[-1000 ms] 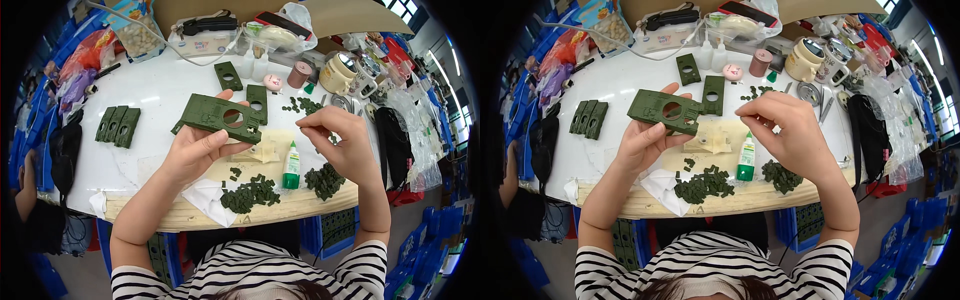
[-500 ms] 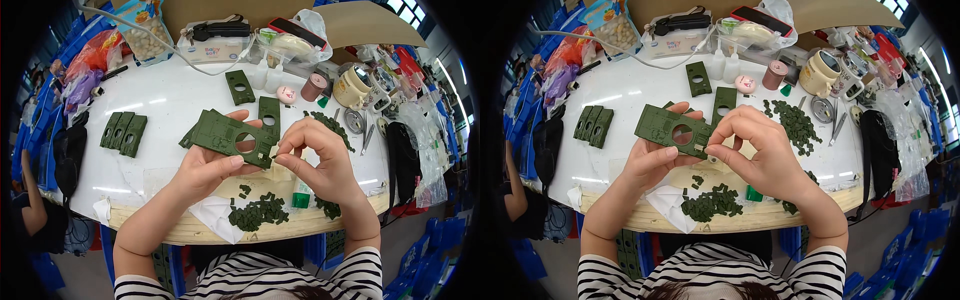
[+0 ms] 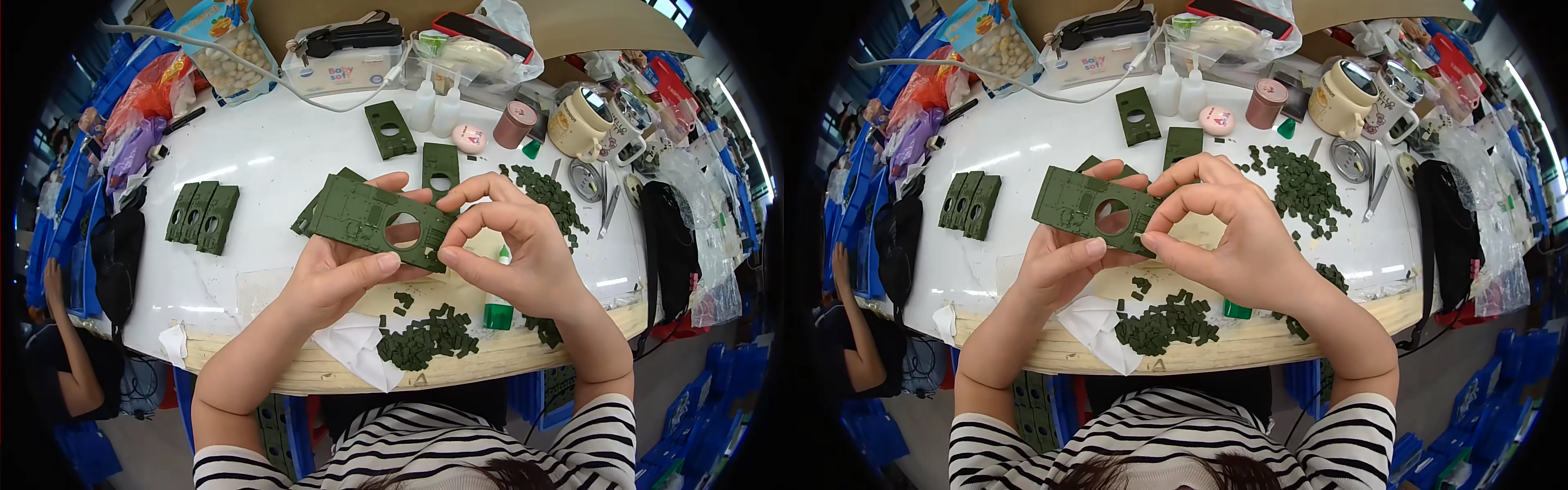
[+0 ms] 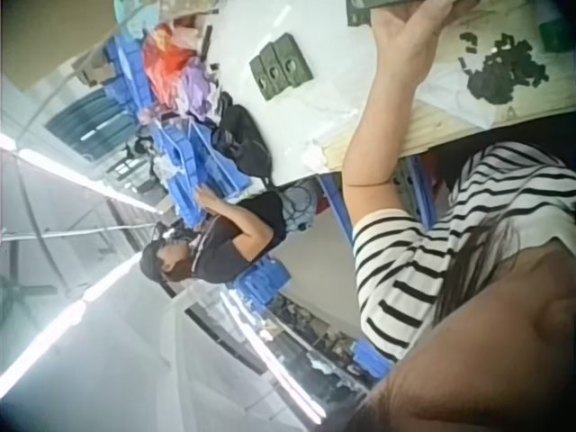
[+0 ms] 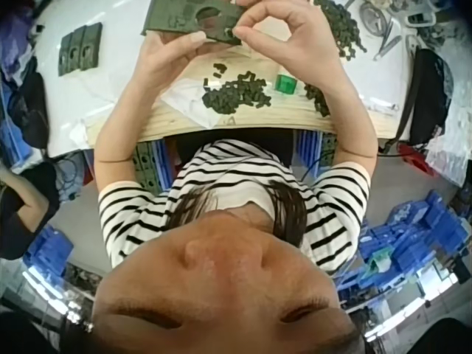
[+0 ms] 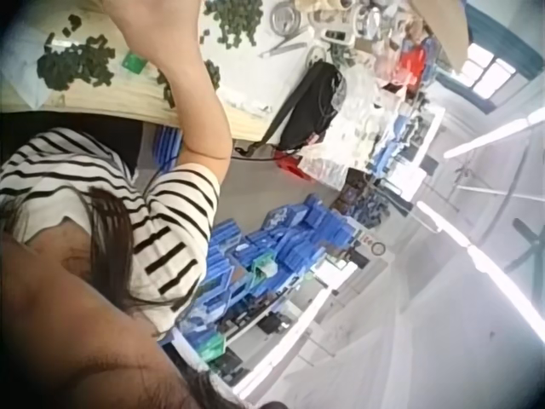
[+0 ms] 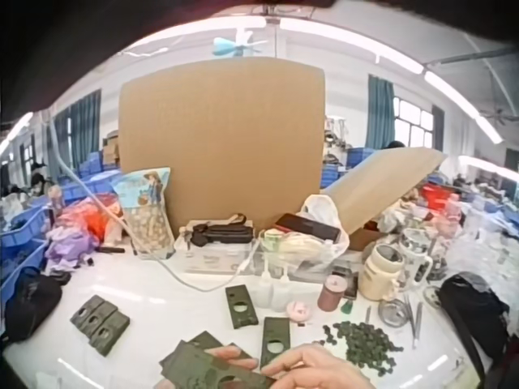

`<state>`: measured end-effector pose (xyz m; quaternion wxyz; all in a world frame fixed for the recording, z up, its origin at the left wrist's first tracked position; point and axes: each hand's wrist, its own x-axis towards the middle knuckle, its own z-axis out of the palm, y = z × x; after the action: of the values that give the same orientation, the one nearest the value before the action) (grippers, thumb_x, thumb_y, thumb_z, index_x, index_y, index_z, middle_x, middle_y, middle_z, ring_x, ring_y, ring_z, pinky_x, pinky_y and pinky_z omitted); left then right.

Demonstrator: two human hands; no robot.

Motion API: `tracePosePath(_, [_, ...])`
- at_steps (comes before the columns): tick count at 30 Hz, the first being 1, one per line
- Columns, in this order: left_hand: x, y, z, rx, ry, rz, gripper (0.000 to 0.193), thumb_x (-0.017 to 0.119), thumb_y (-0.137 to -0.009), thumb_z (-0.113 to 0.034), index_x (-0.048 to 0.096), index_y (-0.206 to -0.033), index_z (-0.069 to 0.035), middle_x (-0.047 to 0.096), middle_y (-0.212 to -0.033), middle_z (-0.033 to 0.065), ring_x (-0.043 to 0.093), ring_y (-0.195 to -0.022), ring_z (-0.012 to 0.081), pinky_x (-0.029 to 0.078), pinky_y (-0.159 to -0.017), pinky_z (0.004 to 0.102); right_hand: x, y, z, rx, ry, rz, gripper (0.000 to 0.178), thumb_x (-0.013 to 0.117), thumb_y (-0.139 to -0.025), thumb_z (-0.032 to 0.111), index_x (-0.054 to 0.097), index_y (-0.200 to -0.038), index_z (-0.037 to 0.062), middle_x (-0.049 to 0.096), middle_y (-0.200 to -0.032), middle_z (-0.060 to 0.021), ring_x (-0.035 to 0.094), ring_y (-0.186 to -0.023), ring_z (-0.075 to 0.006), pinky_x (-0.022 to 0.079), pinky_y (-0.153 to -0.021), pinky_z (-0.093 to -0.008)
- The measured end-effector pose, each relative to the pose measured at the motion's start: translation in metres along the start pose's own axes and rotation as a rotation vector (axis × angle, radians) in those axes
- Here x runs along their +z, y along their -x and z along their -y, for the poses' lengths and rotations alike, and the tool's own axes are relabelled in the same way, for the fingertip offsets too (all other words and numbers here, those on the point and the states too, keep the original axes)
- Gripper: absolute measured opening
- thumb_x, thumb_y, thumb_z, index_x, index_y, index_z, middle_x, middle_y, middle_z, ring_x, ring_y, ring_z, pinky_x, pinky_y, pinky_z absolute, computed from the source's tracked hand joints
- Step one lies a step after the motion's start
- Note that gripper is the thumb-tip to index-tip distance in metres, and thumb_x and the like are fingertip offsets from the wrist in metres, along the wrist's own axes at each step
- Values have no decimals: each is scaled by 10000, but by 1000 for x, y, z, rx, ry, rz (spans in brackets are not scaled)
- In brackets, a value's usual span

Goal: Assembling plastic toy tank components by pressing circular parts into the tank hulls.

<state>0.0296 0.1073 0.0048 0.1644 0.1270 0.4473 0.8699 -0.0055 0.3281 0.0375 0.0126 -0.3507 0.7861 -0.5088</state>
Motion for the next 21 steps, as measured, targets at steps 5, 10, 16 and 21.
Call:
tracePosePath(5, [0,0,1,1,-11,4,706,612,-874,-18,239,-1473,-36,368,-1457,201,453,-1313,330,501,-1005,475,1,0,1,17,-21,6,86,737,-783,123,674,-794,65,594,-1022,-51,577,-1021,-206,430,-932,-353])
tracePosePath(10, [6,-1,-1,-27,-107,-80,815,707,-793,-171,267,-1471,-69,400,-1443,184,500,-1267,311,500,-996,513,2,0,0,-4,16,-2,88,736,-781,120,673,-793,61,592,-1010,-56,584,-1010,-207,444,-912,-349])
tracePosePath(16, [0,0,1,12,-28,5,712,622,-872,-25,242,-1474,-38,375,-1453,198,455,-1313,336,514,-992,459,3,0,0,-22,34,-15,97,737,-780,114,661,-797,55,593,-1011,-66,591,-998,-215,456,-894,-346])
tracePosePath(21, [-2,0,3,18,-40,5,714,623,-870,-23,243,-1473,-36,376,-1455,196,457,-1313,337,514,-992,457,4,0,-1,-27,48,-15,105,734,-784,116,650,-795,55,591,-1020,-70,595,-993,-221,460,-887,-347])
